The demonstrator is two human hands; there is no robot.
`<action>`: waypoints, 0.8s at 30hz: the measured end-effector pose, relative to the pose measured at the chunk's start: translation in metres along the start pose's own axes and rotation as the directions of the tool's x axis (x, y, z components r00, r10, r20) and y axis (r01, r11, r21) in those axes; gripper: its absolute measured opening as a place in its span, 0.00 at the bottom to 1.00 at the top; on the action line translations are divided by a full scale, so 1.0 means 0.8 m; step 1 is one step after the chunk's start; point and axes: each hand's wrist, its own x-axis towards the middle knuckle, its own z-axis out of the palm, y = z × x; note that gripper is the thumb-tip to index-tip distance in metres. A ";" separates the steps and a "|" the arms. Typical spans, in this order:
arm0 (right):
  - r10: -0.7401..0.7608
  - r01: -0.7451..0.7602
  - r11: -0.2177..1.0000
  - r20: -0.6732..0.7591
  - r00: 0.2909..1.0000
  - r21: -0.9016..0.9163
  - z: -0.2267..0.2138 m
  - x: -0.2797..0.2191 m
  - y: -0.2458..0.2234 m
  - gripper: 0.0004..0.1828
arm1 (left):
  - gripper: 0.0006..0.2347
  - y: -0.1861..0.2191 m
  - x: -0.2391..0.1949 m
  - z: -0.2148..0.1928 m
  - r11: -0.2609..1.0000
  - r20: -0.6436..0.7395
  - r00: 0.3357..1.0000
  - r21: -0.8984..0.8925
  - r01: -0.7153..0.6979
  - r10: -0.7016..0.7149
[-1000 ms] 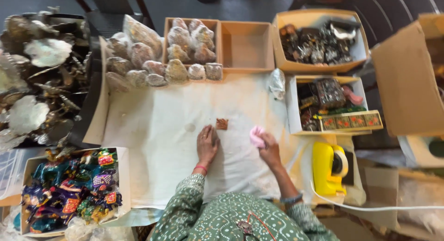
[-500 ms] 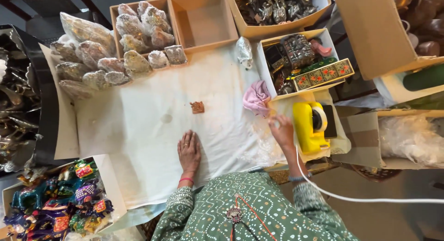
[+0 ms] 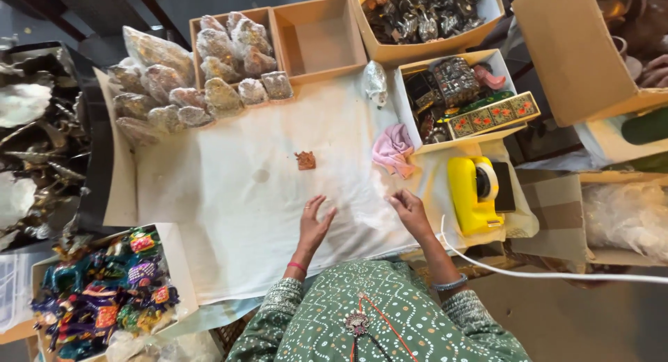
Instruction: The person wraps small religious statues in bubble wrap and secures them with adhesive tape by hand.
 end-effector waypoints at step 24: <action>-0.225 0.252 0.958 -0.186 0.956 0.138 0.067 0.006 -0.177 0.21 | 0.18 0.076 0.037 -0.032 0.695 0.090 0.960 -0.672 0.254 -0.263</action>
